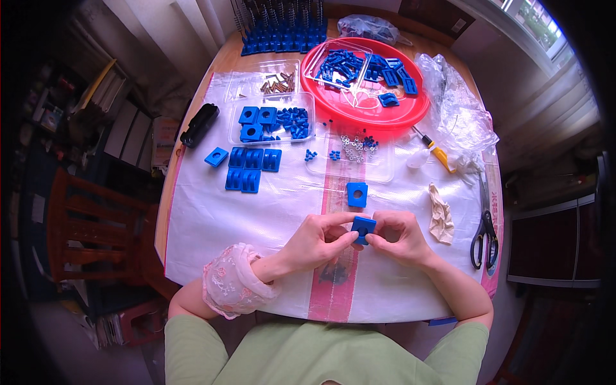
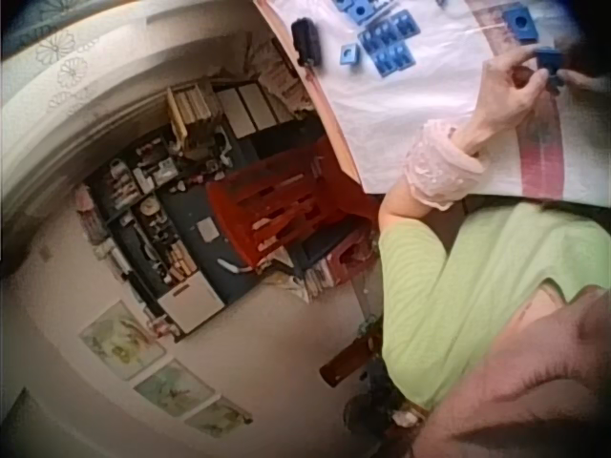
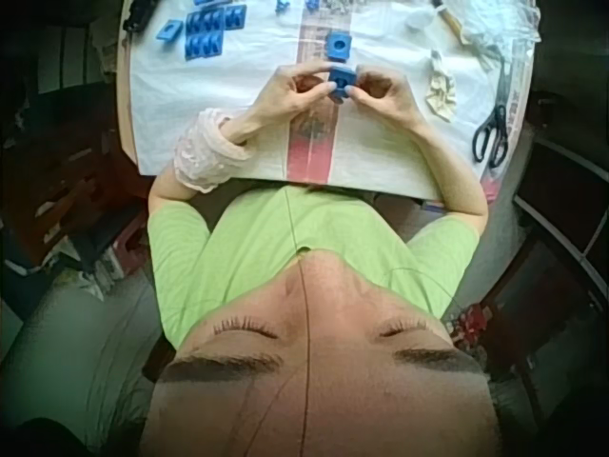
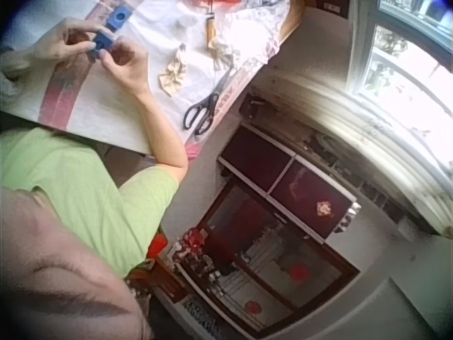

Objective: Assembling blue plastic fixture components using glue.

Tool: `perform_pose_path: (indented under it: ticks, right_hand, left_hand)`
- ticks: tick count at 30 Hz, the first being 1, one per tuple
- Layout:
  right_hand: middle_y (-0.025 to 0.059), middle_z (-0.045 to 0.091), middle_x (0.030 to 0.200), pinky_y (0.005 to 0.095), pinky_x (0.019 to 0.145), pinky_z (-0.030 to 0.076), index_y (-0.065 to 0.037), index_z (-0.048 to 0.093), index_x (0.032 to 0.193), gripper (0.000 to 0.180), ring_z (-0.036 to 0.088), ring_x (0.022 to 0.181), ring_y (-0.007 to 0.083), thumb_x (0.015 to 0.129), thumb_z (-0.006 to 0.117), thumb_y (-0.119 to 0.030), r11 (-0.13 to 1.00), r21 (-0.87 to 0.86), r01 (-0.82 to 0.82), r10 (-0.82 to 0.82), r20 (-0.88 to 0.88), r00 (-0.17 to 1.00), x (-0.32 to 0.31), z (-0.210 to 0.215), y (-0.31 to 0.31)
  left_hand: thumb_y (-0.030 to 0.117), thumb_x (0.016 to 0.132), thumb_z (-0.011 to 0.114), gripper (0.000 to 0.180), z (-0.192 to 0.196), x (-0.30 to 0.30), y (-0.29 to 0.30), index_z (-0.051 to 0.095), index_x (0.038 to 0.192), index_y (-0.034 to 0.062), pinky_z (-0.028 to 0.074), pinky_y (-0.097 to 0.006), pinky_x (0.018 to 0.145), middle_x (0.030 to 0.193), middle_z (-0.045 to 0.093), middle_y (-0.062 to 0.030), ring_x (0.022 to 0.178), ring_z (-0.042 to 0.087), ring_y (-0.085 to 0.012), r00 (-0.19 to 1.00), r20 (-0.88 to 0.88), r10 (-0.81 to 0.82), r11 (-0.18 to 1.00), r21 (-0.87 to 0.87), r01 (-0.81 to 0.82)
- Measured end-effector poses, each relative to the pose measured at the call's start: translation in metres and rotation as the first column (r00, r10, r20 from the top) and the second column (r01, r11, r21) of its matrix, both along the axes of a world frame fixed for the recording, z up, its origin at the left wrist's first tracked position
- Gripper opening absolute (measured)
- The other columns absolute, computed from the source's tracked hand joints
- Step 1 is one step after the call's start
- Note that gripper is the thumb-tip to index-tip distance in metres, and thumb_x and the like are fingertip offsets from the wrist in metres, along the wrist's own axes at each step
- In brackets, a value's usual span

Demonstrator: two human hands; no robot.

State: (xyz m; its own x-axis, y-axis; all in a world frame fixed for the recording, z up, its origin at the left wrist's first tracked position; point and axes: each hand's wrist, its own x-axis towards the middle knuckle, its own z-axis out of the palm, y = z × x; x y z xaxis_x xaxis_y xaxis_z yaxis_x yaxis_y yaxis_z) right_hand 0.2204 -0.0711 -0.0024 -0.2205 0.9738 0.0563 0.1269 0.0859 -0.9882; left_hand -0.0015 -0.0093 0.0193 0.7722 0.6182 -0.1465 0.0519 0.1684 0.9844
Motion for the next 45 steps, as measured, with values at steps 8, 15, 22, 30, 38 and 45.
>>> perform_pose_path:
  ticks: [8,15,22,30,38,45]
  right_hand:
    - [-0.0009,0.055,0.069,0.0241,0.058,0.038,0.000,0.060,0.075,0.015,0.048,0.066,0.0051,0.084,0.071,-0.005,1.000,-0.016,-0.007,0.007,-0.015,1.000,-0.0016,0.0052,0.0005]
    - [-0.0018,0.055,0.069,0.0240,0.057,0.037,0.000,0.060,0.075,0.015,0.048,0.066,0.0051,0.083,0.071,-0.005,1.000,-0.030,-0.007,0.006,-0.029,1.000,0.0002,-0.0018,-0.0005]
    - [-0.0021,0.055,0.069,0.0236,0.057,0.037,0.000,0.060,0.075,0.015,0.047,0.066,0.0046,0.084,0.071,-0.005,0.998,-0.054,-0.008,0.006,-0.043,0.999,-0.0004,0.0002,-0.0008]
    - [-0.0022,0.055,0.069,0.0237,0.057,0.037,0.000,0.060,0.075,0.015,0.047,0.067,0.0044,0.084,0.071,-0.004,0.999,-0.026,-0.018,0.017,-0.038,0.999,-0.0006,0.0014,-0.0001]
    - [-0.0017,0.055,0.070,0.0236,0.057,0.037,0.000,0.061,0.076,0.014,0.048,0.067,0.0047,0.084,0.071,-0.004,0.999,-0.036,-0.009,0.007,-0.058,0.998,-0.0009,0.0008,-0.0009]
    - [-0.0008,0.055,0.069,0.0240,0.056,0.037,0.000,0.061,0.076,0.014,0.048,0.066,0.0053,0.084,0.071,-0.005,1.000,-0.013,-0.019,0.019,-0.007,1.000,0.0004,0.0002,0.0002]
  left_hand:
    - [0.007,0.096,0.057,0.035,-0.0010,-0.0003,0.0000,0.059,0.130,0.0027,0.046,-0.023,0.047,0.081,0.074,-0.0091,0.051,0.058,-0.0053,1.000,0.001,-0.001,1.000,0.005,0.001]
    - [0.008,0.096,0.057,0.035,-0.0005,-0.0003,0.0004,0.058,0.130,0.0013,0.047,-0.023,0.048,0.081,0.074,-0.0094,0.055,0.061,-0.0057,1.000,-0.005,-0.007,1.000,0.008,0.007]
    - [0.007,0.095,0.058,0.035,0.0008,-0.0005,0.0009,0.058,0.130,0.0004,0.048,-0.023,0.049,0.081,0.074,-0.0096,0.059,0.063,-0.0064,1.000,-0.007,-0.012,1.000,0.020,0.012]
    - [0.006,0.095,0.057,0.036,0.0023,-0.0005,0.0008,0.057,0.131,0.0000,0.048,-0.023,0.049,0.082,0.074,-0.0101,0.060,0.064,-0.0065,1.000,-0.008,-0.013,1.000,0.000,0.013]
    - [0.006,0.096,0.057,0.036,0.0018,-0.0002,0.0007,0.057,0.131,-0.0001,0.049,-0.023,0.049,0.084,0.074,-0.0106,0.062,0.065,-0.0074,1.000,-0.004,-0.016,1.000,-0.002,0.016]
    - [0.007,0.096,0.057,0.036,-0.0011,-0.0004,0.0002,0.057,0.132,0.0029,0.046,-0.021,0.048,0.085,0.074,-0.0085,0.056,0.060,-0.0052,1.000,0.000,-0.014,1.000,-0.007,0.014]
